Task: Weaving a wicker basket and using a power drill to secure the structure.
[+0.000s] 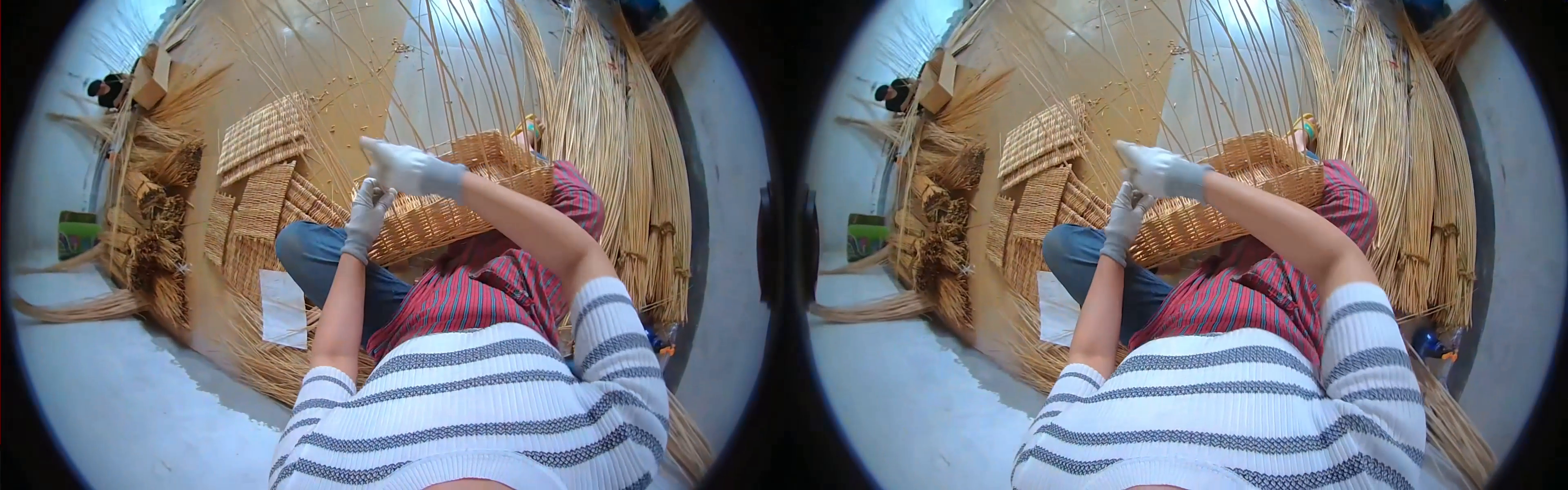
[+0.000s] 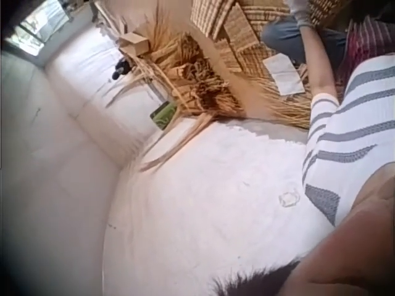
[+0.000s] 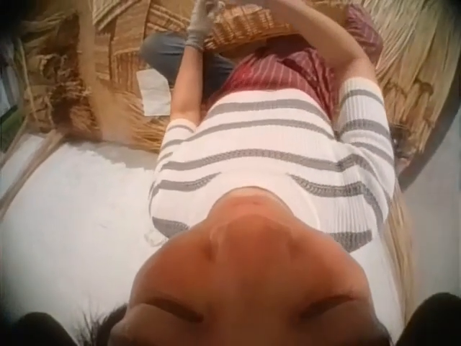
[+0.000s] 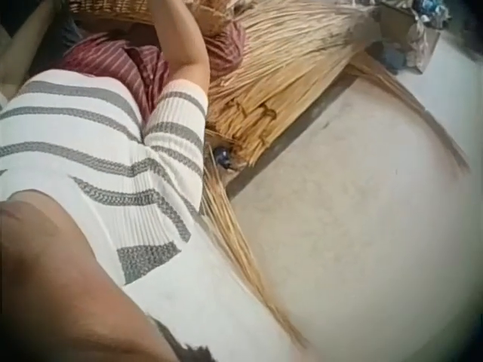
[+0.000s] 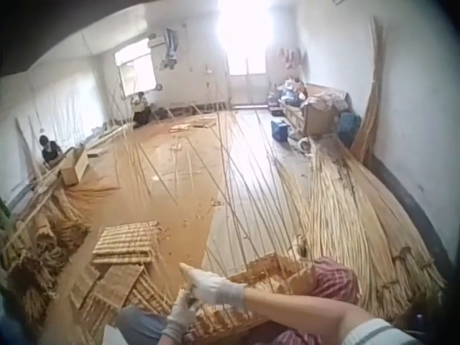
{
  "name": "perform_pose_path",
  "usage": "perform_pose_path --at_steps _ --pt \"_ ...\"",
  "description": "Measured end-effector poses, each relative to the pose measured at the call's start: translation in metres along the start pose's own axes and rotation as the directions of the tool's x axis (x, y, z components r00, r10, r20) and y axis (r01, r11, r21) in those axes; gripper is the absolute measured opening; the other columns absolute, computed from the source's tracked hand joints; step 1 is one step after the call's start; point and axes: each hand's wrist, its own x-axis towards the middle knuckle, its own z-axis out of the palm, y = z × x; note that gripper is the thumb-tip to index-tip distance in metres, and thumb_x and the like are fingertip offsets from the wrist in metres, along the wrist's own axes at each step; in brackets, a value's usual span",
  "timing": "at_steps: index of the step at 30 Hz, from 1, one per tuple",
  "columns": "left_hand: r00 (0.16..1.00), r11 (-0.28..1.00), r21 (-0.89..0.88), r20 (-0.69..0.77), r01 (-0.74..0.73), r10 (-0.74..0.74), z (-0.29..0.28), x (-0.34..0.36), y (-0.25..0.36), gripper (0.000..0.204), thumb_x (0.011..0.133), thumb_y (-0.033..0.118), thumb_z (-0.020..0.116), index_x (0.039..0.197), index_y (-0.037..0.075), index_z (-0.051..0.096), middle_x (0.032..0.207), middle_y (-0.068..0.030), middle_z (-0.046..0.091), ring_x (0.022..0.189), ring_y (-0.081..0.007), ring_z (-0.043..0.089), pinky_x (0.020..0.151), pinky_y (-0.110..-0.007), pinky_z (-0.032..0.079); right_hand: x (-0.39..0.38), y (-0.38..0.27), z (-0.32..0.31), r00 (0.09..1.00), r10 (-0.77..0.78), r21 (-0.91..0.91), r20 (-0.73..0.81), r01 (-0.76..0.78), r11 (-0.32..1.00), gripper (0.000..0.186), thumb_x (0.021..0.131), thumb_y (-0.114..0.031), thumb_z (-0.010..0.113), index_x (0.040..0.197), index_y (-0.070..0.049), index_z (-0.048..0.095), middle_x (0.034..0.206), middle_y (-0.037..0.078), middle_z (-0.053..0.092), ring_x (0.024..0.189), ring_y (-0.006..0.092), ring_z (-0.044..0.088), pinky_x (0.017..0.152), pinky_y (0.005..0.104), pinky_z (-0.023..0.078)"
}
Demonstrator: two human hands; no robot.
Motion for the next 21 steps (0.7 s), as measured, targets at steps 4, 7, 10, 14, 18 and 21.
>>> perform_pose_path --at_steps 4,7,10,14,18,21 --pt "0.998 0.996 -0.076 0.047 -0.045 0.048 -0.005 -0.006 -0.019 0.013 0.088 -0.001 0.066 0.099 0.006 0.063 0.083 -0.0035 0.066 0.080 -0.0115 0.061 0.075 -0.028 0.049 0.027 0.012 0.018 0.972 -0.147 0.269 0.181 0.095 0.959 0.059 0.087 -0.004 0.054 0.145 -0.012 0.043 0.126 0.020 0.063 0.116 0.0327 0.063 0.098 0.0408 0.050" --pt "0.983 0.918 0.356 0.108 -0.176 0.146 -0.006 -0.014 -0.030 0.010 0.087 0.002 0.063 0.095 0.003 0.068 0.083 -0.0081 0.072 0.077 -0.0149 0.066 0.074 -0.032 0.052 0.013 -0.002 0.007 0.748 -0.466 0.161 0.472 0.447 0.880 0.059 0.081 0.002 0.056 0.136 -0.018 0.054 0.106 0.014 0.072 0.097 0.0315 0.069 0.086 0.0388 0.055" --pt "0.953 0.805 0.546 -0.039 -0.232 0.301 -0.002 -0.009 -0.022 0.014 0.085 -0.001 0.063 0.097 0.001 0.070 0.086 -0.0099 0.072 0.076 -0.0156 0.068 0.073 -0.033 0.055 0.007 0.003 -0.002 0.831 -0.439 0.170 0.340 0.405 0.898 0.030 0.081 -0.005 0.061 0.109 -0.012 0.069 0.094 0.006 0.074 0.091 0.0240 0.070 0.082 0.0349 0.055" --pt "0.980 0.966 0.259 0.191 0.008 -0.059 0.006 0.011 0.014 0.016 0.082 -0.005 0.063 0.095 0.001 0.071 0.090 -0.0107 0.074 0.084 -0.0181 0.071 0.077 -0.030 0.056 -0.012 0.055 0.003 0.983 -0.010 0.482 -0.185 0.099 0.871 0.023 0.085 0.000 0.061 0.105 -0.006 0.069 0.093 0.007 0.073 0.082 0.0150 0.069 0.074 0.0306 0.057" --pt "0.890 0.594 0.713 0.455 -0.372 0.011 0.025 0.020 0.031 0.018 0.082 0.008 0.064 0.096 0.012 0.074 0.090 -0.0128 0.072 0.086 -0.0304 0.070 0.077 -0.039 0.055 -0.060 0.109 0.020 0.714 0.648 0.903 -0.264 -0.054 0.427 0.009 0.095 -0.007 0.062 0.101 -0.002 0.068 0.087 0.005 0.068 0.077 0.0113 0.066 0.069 0.0256 0.056" --pt "0.934 0.645 0.676 0.276 -0.355 0.225 0.027 0.006 0.018 0.013 0.085 0.009 0.065 0.097 0.009 0.071 0.089 -0.0115 0.072 0.085 -0.0278 0.070 0.071 -0.037 0.055 -0.063 0.129 0.038 0.779 0.524 0.869 -0.345 0.055 0.491 0.020 0.098 -0.013 0.063 0.114 -0.003 0.065 0.100 0.005 0.068 0.093 0.0135 0.066 0.081 0.0267 0.054"
